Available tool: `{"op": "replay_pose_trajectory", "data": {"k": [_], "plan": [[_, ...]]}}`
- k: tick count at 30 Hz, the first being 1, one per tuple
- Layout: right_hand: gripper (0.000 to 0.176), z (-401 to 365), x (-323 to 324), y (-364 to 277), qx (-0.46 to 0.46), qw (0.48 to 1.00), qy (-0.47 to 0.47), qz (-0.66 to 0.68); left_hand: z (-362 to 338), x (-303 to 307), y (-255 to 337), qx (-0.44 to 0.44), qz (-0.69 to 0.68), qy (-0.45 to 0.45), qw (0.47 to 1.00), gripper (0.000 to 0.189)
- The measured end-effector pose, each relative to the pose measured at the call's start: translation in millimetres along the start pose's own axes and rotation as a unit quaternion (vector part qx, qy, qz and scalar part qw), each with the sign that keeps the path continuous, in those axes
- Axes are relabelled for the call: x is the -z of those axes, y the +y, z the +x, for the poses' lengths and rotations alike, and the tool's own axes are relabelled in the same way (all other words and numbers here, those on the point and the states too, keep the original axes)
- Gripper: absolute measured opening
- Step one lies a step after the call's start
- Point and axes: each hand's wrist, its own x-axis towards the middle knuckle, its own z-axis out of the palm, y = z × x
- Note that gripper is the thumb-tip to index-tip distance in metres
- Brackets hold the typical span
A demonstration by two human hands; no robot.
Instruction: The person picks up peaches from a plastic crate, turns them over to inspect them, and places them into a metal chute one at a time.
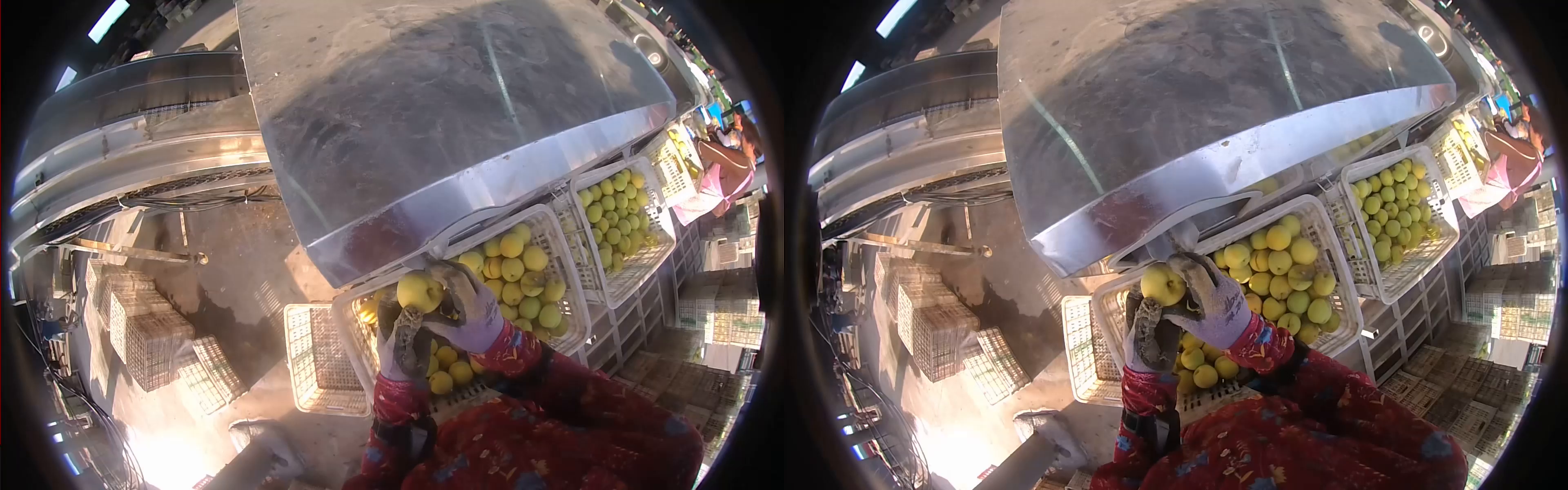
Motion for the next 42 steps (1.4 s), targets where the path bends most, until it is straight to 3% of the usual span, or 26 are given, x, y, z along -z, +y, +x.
{"op": "replay_pose_trajectory", "data": {"k": [2,5,7,9,10,11,12,14,15,16,17,18,19,22,26,27,28,30,34,37,40,42], "plan": [[0.057,15,-4,-1,-0.009,0.999,0.044,0.002,1,1,11,0.006,0.031,0.052,0.998,0.054],[0.054,40,-7,32,-0.117,0.986,-0.012,-0.116,-8,16,6,-0.024,0.099,0.146,0.984,0.039],[0.052,59,-12,46,0.015,0.985,0.026,-0.169,10,79,-6,-0.036,0.222,0.174,0.959,0.034],[0.048,54,-3,42,0.027,0.992,0.047,-0.116,18,131,-40,-0.018,0.332,0.192,0.923,0.035],[0.045,52,8,30,-0.021,0.997,0.066,-0.033,28,133,-48,0.026,0.516,0.188,0.835,0.038],[0.042,46,15,24,-0.069,0.993,0.087,0.050,40,134,-58,0.068,0.678,0.173,0.711,0.041],[0.034,28,13,26,-0.051,0.991,0.124,0.027,45,128,-67,0.083,0.777,0.128,0.611,0.060],[0.031,-12,3,45,-0.100,0.995,-0.006,-0.018,62,149,-111,0.147,0.901,0.064,0.403,0.067],[0.031,-34,-13,61,-0.180,0.980,-0.080,0.012,68,158,-125,0.178,0.940,0.030,0.288,0.071],[0.030,-52,-32,83,-0.258,0.954,-0.150,0.042,73,155,-123,0.246,0.923,0.004,0.295,0.076],[0.038,-55,-55,104,-0.443,0.865,-0.185,0.144,75,170,-130,0.219,0.924,0.001,0.314,0.074],[0.045,-58,-77,124,-0.617,0.738,-0.181,0.203,77,175,-132,0.210,0.922,-0.001,0.326,0.072],[0.047,-63,-96,139,-0.661,0.701,-0.166,0.208,75,174,-127,0.212,0.915,0.003,0.344,0.070],[0.054,-76,-133,157,-0.574,0.795,-0.187,0.055,57,146,-101,0.234,0.857,0.046,0.457,0.064],[0.063,-82,-146,148,-0.512,0.842,-0.169,-0.034,27,72,-39,0.236,0.697,0.135,0.664,0.057],[0.066,-83,-142,141,-0.498,0.852,-0.157,-0.041,26,71,-36,0.211,0.625,0.158,0.735,0.055],[0.068,-85,-137,133,-0.482,0.863,-0.145,-0.038,24,110,-57,0.173,0.542,0.197,0.799,0.054],[0.073,-86,-117,117,-0.444,0.886,-0.129,-0.018,19,128,-73,0.063,0.358,0.192,0.911,0.057],[0.069,-82,-54,73,-0.339,0.929,-0.096,0.109,5,103,-66,-0.036,0.325,0.079,0.942,0.057],[0.065,-72,-16,38,-0.323,0.898,-0.050,0.296,0,84,-46,-0.025,0.286,0.064,0.956,0.061],[0.061,-67,5,15,-0.276,0.948,-0.122,0.103,-3,57,-30,-0.060,0.231,0.037,0.970,0.068],[0.061,-51,9,4,-0.202,0.976,0.009,0.080,-2,38,-13,-0.129,0.260,0.001,0.957,0.073]]}}
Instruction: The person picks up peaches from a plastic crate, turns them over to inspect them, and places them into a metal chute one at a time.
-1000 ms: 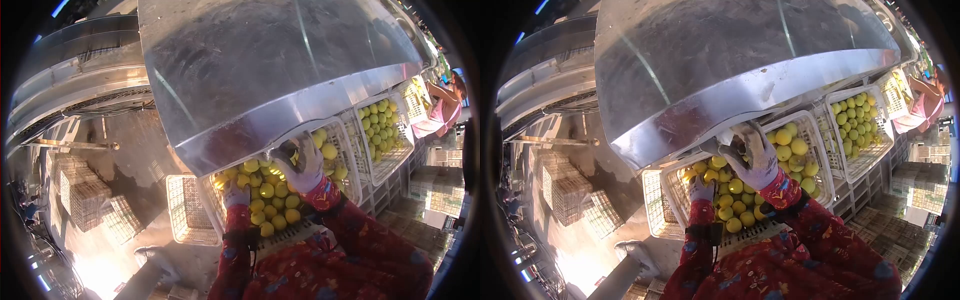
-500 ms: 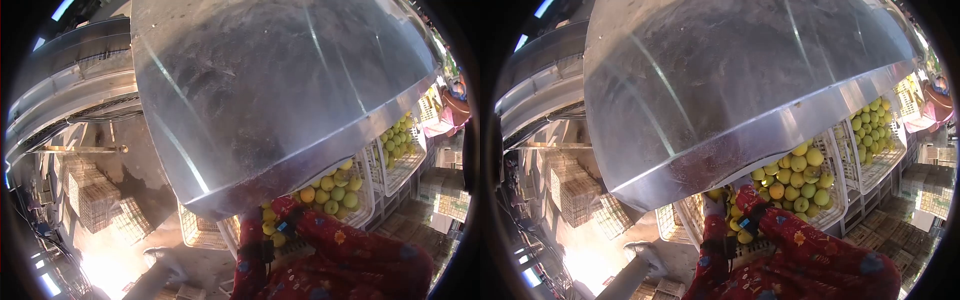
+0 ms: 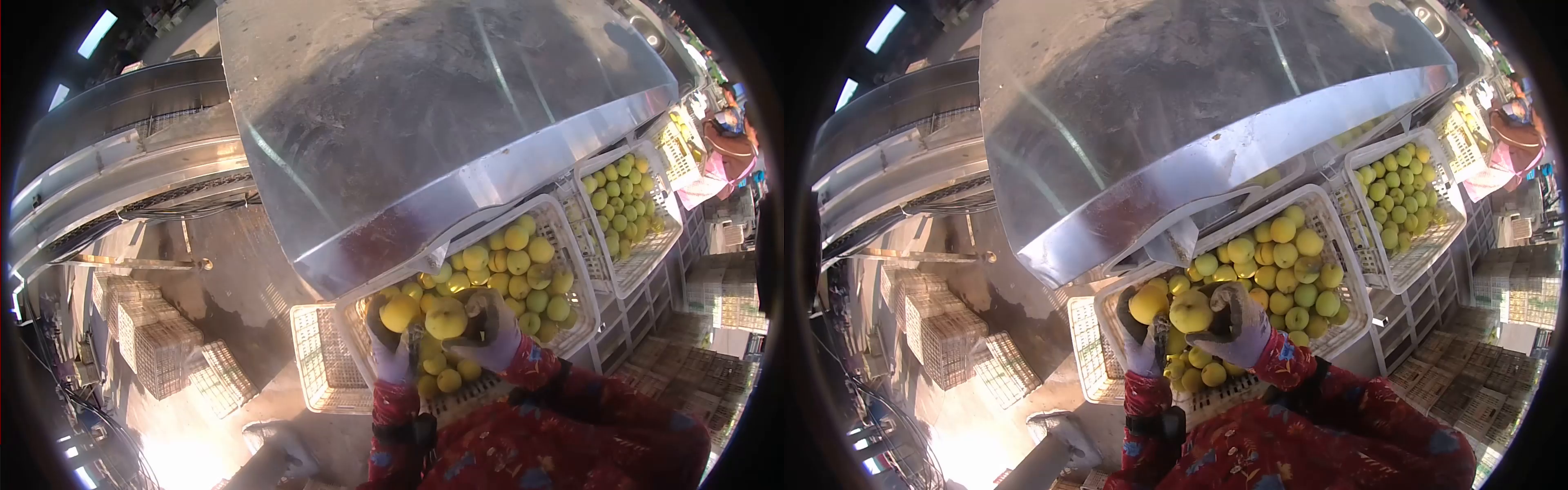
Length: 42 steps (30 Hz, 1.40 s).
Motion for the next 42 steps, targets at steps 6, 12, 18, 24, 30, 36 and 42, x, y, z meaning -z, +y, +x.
{"op": "replay_pose_trajectory", "data": {"k": [6,12,18,24,30,36,42], "plan": [[0.066,109,-36,6,0.101,0.958,0.102,-0.250,-4,-7,48,-0.042,0.135,-0.019,0.990,0.081],[0.070,76,10,-45,0.038,0.998,-0.037,0.029,1,-11,57,-0.102,0.250,0.009,0.963,0.076],[0.070,45,-8,-42,0.132,0.990,-0.050,-0.011,8,-38,48,-0.200,0.416,0.012,0.887,0.069],[0.068,50,-7,-42,0.091,0.996,-0.001,-0.025,18,-27,60,-0.124,0.386,-0.021,0.914,0.062],[0.057,113,-30,8,0.127,0.953,0.031,-0.273,20,-18,53,0.122,-0.183,0.097,0.971,0.048],[0.060,81,11,-45,0.118,0.993,0.008,-0.021,13,-21,57,0.125,-0.341,0.002,0.932,0.062],[0.077,49,0,-45,0.162,0.984,-0.067,-0.038,16,-39,59,0.177,-0.375,-0.063,0.908,0.059]]}}
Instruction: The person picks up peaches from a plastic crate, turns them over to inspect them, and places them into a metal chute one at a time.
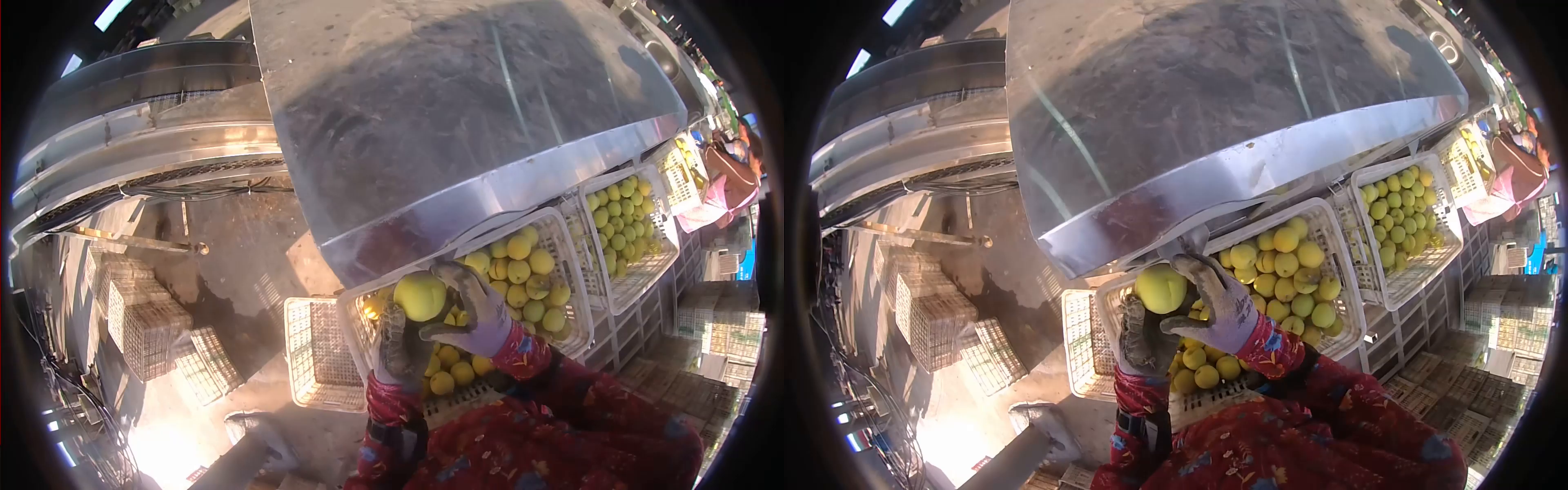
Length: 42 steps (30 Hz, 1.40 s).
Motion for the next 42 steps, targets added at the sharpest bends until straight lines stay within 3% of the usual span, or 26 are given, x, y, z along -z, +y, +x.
{"op": "replay_pose_trajectory", "data": {"k": [3,4,7,9,12,13,14,15,16,17,19,21,23,24,25,27,29,30,32,35,37,39,42], "plan": [[0.072,6,-9,-4,-0.003,0.991,0.081,-0.106,6,7,-18,-0.037,0.028,0.036,0.998,0.058],[0.070,8,-9,-3,-0.013,0.990,0.086,-0.108,9,11,-16,-0.007,0.022,0.014,1.000,0.057],[0.065,18,-12,11,-0.057,0.987,0.091,-0.120,11,22,-8,-0.016,0.071,0.098,0.993,0.058],[0.063,33,-22,41,-0.102,0.981,0.089,-0.137,1,28,11,-0.041,0.190,0.143,0.971,0.054],[0.052,47,-16,56,0.081,0.947,0.136,-0.280,-3,125,11,-0.082,0.344,0.241,0.904,0.045],[0.050,42,-12,57,0.030,0.973,0.137,-0.183,-2,155,2,-0.077,0.393,0.275,0.874,0.043],[0.048,37,-5,57,-0.025,0.986,0.141,-0.084,7,164,-4,-0.054,0.645,0.292,0.705,0.042],[0.046,32,3,48,-0.022,0.986,0.146,-0.076,17,168,-14,0.046,0.727,0.277,0.627,0.050],[0.044,28,12,40,-0.019,0.986,0.150,-0.068,28,166,-27,0.091,0.810,0.289,0.501,0.054],[0.043,14,9,44,-0.065,0.992,0.080,-0.070,40,165,-39,0.133,0.873,0.296,0.364,0.059],[0.042,-27,-6,68,-0.155,0.983,-0.067,-0.072,62,181,-52,0.235,0.884,0.248,0.320,0.062],[0.046,-76,-42,129,-0.201,0.914,-0.284,-0.208,69,203,-63,0.276,0.896,0.200,0.284,0.062],[0.053,-99,-81,164,-0.173,0.872,-0.381,-0.255,70,218,-64,0.285,0.904,0.169,0.272,0.062],[0.056,-106,-103,188,-0.180,0.824,-0.461,-0.276,70,229,-64,0.288,0.907,0.155,0.265,0.062],[0.059,-111,-124,211,-0.184,0.769,-0.536,-0.295,68,233,-63,0.287,0.909,0.144,0.267,0.063],[0.064,-95,-125,212,-0.237,0.751,-0.553,-0.273,66,235,-60,0.290,0.907,0.128,0.277,0.063],[0.070,-67,-88,163,-0.337,0.813,-0.437,-0.185,64,231,-54,0.295,0.903,0.114,0.292,0.063],[0.076,-78,-76,170,-0.324,0.873,-0.356,-0.086,64,224,-47,0.296,0.898,0.110,0.306,0.063],[0.076,-80,-44,152,-0.238,0.930,-0.278,-0.029,63,201,-34,0.296,0.884,0.104,0.347,0.064],[0.079,-75,-10,117,-0.174,0.969,-0.174,0.008,51,153,-16,0.251,0.786,0.108,0.555,0.064],[0.079,-69,3,90,-0.173,0.975,-0.137,-0.012,38,134,-14,0.169,0.602,0.098,0.774,0.065],[0.078,-63,10,63,-0.204,0.974,-0.100,0.019,18,128,-22,0.040,0.392,0.028,0.919,0.063],[0.076,-57,17,30,-0.201,0.977,-0.060,0.032,-1,89,-18,-0.016,0.271,0.035,0.962,0.060]]}}
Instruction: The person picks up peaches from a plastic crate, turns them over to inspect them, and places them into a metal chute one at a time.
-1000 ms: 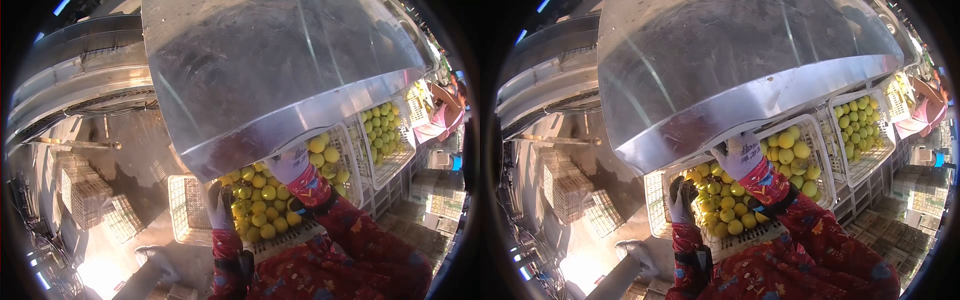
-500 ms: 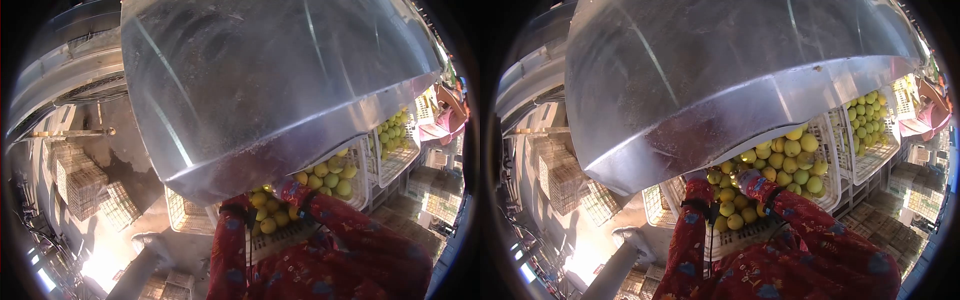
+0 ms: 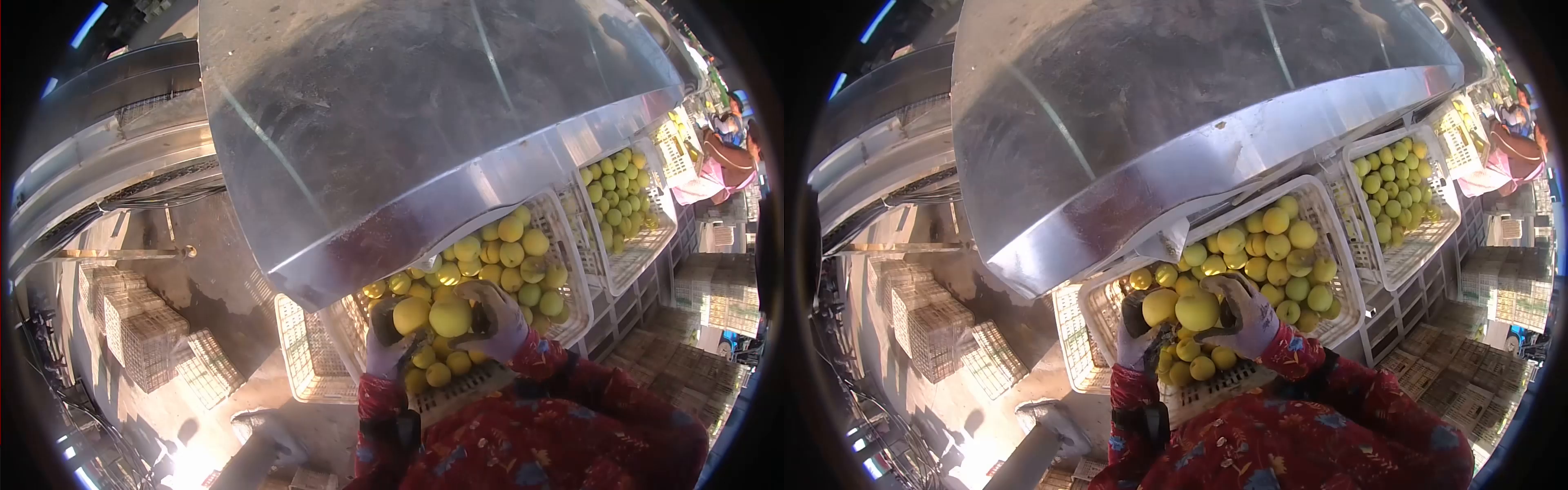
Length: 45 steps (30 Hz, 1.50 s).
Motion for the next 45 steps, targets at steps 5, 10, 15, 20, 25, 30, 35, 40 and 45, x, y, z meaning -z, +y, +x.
{"op": "replay_pose_trajectory", "data": {"k": [5,10,15,20,25,30,35,40,45], "plan": [[0.075,23,-11,-22,0.107,0.983,0.141,-0.053,-17,-28,37,-0.088,-0.020,0.029,0.995,0.060],[0.070,112,-29,-10,0.128,0.952,0.202,-0.191,-38,-21,39,-0.137,-0.057,0.036,0.988,0.063],[0.069,65,14,-39,0.123,0.986,0.108,-0.022,-41,-39,55,-0.118,-0.101,0.086,0.984,0.063],[0.065,20,-21,-49,0.257,0.960,0.100,-0.048,-23,-66,45,-0.179,0.018,0.051,0.982,0.068],[0.061,25,-30,-53,0.207,0.948,0.192,-0.148,-16,-85,56,-0.154,0.028,0.039,0.987,0.068],[0.069,39,-31,-41,0.185,0.961,0.165,-0.126,0,-75,58,-0.159,0.104,0.061,0.980,0.059],[0.060,74,-36,-24,0.174,0.946,0.205,-0.181,1,-71,64,-0.180,0.050,0.129,0.974,0.046],[0.047,118,-36,9,0.237,0.901,0.268,-0.244,11,29,5,-0.021,0.321,0.254,0.912,0.038],[0.042,68,-1,-11,0.081,0.982,0.167,0.017,54,65,-89,0.237,0.661,0.126,0.701,0.056]]}}
